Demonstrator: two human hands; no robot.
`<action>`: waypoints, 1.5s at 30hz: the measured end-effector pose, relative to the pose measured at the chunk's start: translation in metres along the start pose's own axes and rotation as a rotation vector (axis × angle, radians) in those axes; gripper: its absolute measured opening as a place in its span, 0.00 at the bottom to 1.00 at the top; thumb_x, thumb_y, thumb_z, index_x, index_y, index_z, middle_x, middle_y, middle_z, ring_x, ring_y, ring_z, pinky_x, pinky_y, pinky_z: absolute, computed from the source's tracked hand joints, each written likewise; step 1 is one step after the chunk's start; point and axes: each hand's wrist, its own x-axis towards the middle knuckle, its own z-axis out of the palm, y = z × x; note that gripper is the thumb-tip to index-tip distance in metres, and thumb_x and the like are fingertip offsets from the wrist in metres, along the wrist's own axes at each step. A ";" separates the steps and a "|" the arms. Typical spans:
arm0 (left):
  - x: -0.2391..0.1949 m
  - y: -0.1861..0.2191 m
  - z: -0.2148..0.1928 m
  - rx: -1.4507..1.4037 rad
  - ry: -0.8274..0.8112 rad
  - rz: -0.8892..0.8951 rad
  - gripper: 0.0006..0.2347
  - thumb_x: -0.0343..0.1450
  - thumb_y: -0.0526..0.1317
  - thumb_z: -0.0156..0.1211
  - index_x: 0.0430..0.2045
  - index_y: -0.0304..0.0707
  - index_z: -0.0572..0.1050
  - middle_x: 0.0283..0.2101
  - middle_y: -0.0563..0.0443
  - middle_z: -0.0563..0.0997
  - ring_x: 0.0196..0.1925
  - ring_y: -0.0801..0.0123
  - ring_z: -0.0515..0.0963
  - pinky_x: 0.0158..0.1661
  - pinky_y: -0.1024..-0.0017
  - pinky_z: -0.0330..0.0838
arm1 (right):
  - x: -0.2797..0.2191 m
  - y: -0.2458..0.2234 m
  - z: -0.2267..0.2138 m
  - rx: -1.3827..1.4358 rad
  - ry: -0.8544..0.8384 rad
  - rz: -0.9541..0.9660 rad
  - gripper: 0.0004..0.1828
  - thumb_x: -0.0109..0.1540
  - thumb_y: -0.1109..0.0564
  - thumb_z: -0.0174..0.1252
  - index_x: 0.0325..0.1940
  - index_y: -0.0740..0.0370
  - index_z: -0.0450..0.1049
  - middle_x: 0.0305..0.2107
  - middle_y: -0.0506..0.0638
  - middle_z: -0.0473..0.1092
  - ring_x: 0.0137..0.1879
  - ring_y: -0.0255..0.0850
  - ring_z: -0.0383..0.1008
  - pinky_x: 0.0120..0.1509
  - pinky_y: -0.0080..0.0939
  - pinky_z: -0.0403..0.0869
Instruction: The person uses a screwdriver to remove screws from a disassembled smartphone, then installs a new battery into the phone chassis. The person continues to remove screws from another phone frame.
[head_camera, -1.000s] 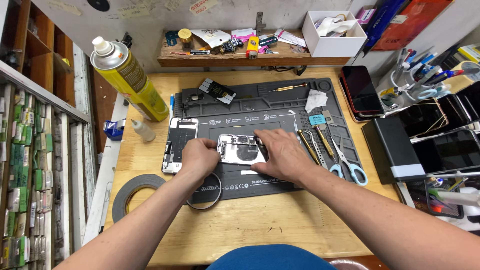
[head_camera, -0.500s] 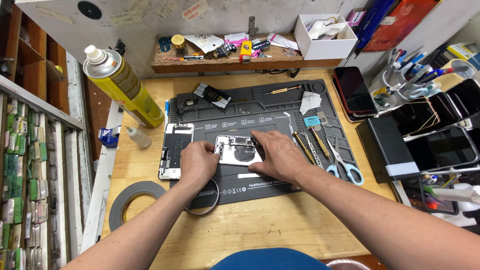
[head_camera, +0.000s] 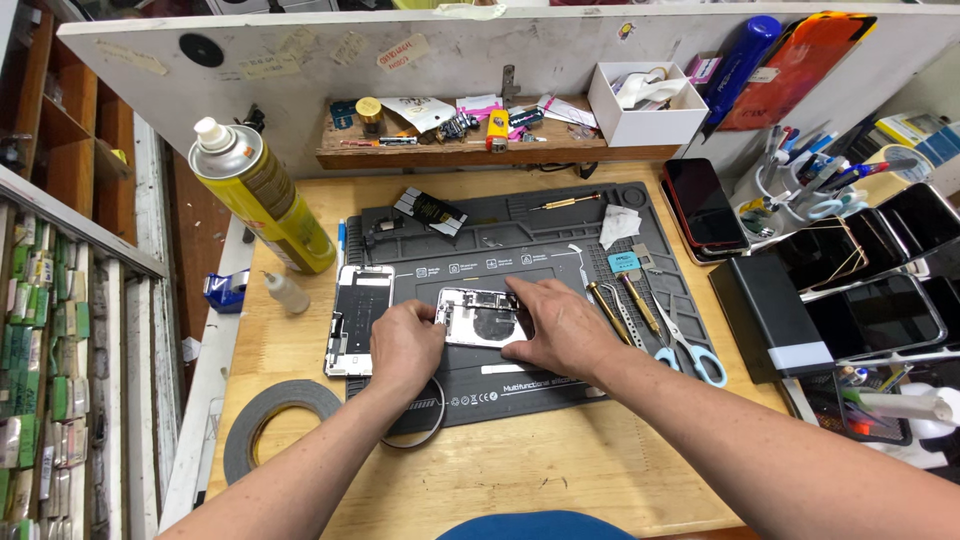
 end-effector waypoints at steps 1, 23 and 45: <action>0.002 0.000 0.000 0.003 0.000 0.016 0.11 0.63 0.37 0.67 0.37 0.36 0.84 0.35 0.38 0.86 0.41 0.52 0.87 0.49 0.61 0.78 | 0.002 0.001 -0.001 -0.012 -0.018 0.017 0.53 0.49 0.45 0.75 0.72 0.60 0.58 0.59 0.56 0.69 0.66 0.47 0.67 0.71 0.43 0.65; 0.020 -0.006 -0.016 -0.075 -0.077 -0.070 0.14 0.61 0.38 0.70 0.40 0.38 0.83 0.37 0.45 0.87 0.42 0.61 0.87 0.47 0.67 0.78 | 0.081 0.002 -0.008 0.023 0.304 -0.146 0.45 0.50 0.47 0.74 0.67 0.65 0.66 0.57 0.62 0.71 0.63 0.57 0.69 0.68 0.52 0.68; 0.049 -0.015 -0.048 -0.887 -0.349 -0.281 0.10 0.69 0.34 0.62 0.43 0.36 0.78 0.33 0.51 0.83 0.30 0.70 0.80 0.29 0.73 0.76 | 0.140 -0.015 0.001 0.473 0.238 0.079 0.42 0.50 0.53 0.73 0.65 0.69 0.68 0.51 0.58 0.77 0.53 0.44 0.81 0.58 0.42 0.78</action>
